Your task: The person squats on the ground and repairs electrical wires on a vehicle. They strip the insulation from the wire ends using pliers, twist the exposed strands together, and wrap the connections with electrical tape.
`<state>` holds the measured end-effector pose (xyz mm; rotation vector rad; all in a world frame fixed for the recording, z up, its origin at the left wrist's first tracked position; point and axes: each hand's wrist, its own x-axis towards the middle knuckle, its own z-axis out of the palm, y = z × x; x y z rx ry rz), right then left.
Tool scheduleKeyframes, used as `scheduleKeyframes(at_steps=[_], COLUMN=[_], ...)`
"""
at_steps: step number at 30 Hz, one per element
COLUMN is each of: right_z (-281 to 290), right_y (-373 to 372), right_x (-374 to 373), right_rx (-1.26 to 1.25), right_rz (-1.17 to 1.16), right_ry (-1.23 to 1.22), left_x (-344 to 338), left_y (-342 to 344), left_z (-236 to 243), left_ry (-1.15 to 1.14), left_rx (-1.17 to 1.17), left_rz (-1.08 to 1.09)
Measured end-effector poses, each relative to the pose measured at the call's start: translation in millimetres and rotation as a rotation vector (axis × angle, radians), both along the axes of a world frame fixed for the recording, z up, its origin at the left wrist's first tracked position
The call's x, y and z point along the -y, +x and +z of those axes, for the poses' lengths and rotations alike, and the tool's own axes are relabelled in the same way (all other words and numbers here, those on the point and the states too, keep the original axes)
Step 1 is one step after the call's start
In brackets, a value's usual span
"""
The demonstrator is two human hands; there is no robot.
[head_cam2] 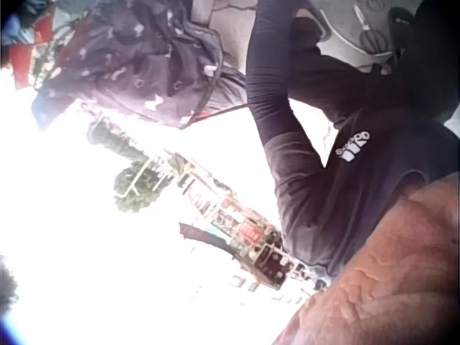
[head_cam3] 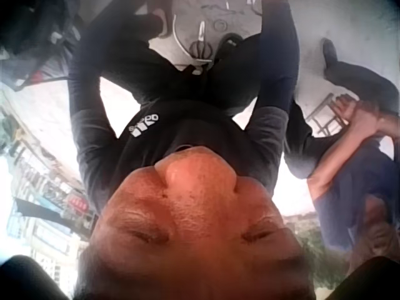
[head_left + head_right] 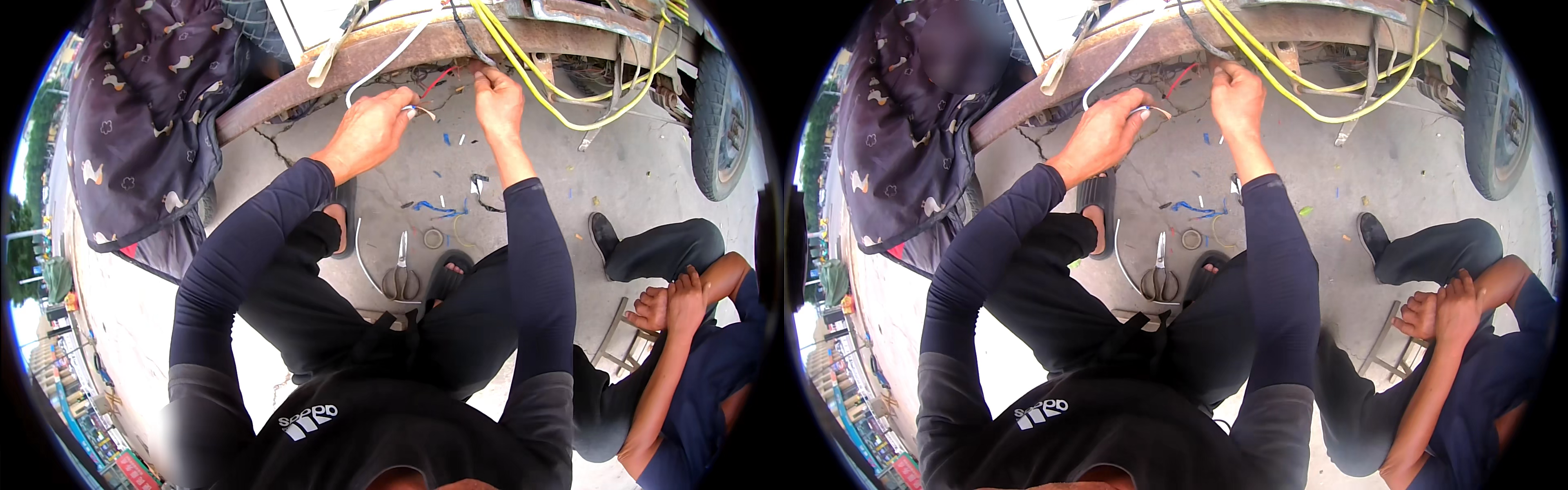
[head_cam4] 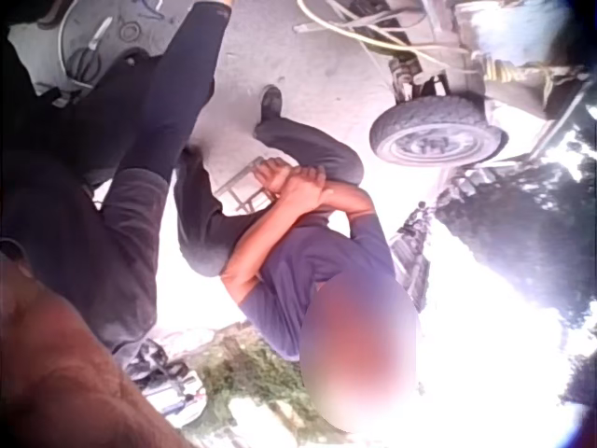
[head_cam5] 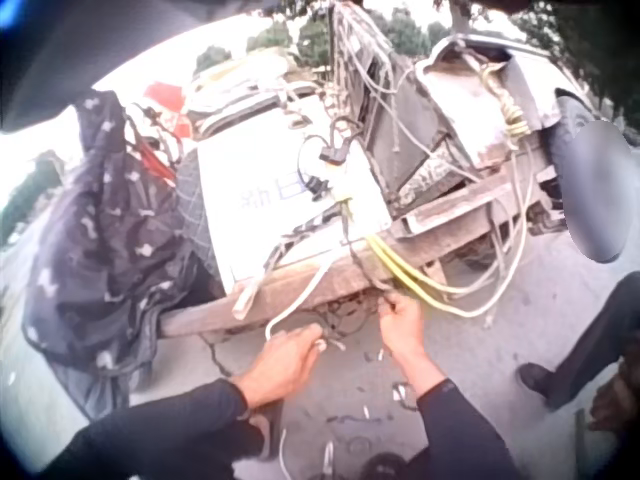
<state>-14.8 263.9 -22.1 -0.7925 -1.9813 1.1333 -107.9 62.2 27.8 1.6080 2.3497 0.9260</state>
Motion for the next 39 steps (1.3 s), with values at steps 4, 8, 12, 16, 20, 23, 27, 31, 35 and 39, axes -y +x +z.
scheduleKeyframes(at_steps=[4,8,12,16,20,23,27,31,35,39], right_z=[-0.5,-5.4,1.1,6.3,3.1,10.6,8.5,-3.6,-5.9,-4.3], right_y=[-0.7,-8.7,-5.8,11.7,20.0,19.5,17.6,14.7,11.3,4.8], right_x=[-34.3,-34.5,-12.6,4.9,10.3,12.8,15.4,9.9,6.8,5.7], right_rx=[0.145,0.053,-0.014,-0.073,-0.215,-0.208,-0.249,-0.234,-0.220,-0.269], right_rz=[0.082,0.139,0.195,0.089,0.082,0.132,0.211,0.207,0.145,0.076], right_ry=[0.006,-0.218,-0.542,-0.892,-1.014,-0.802,-0.713,-0.630,-0.590,-0.595], left_x=[-10.2,-34.9,-52.5,-72.5,-87.3,-91.3,-91.5,-88.8,-92.5,-97.6], left_y=[7.1,17.6,17.3,12.4,9.1,10.1,12.5,16.4,8.0,8.9], left_z=[-3.6,-15.7,-37.8,-48.0,-56.6,-56.9,-54.0,-46.9,-49.7,-51.3], left_ry=[0.051,0.172,0.325,0.364,0.436,0.472,0.469,0.418,0.403,0.423], left_rx=[0.059,0.112,-0.034,-0.165,-0.089,-0.059,-0.039,0.024,-0.009,0.113], left_rz=[0.038,0.169,0.246,0.260,0.254,0.223,0.192,0.208,0.097,0.152])
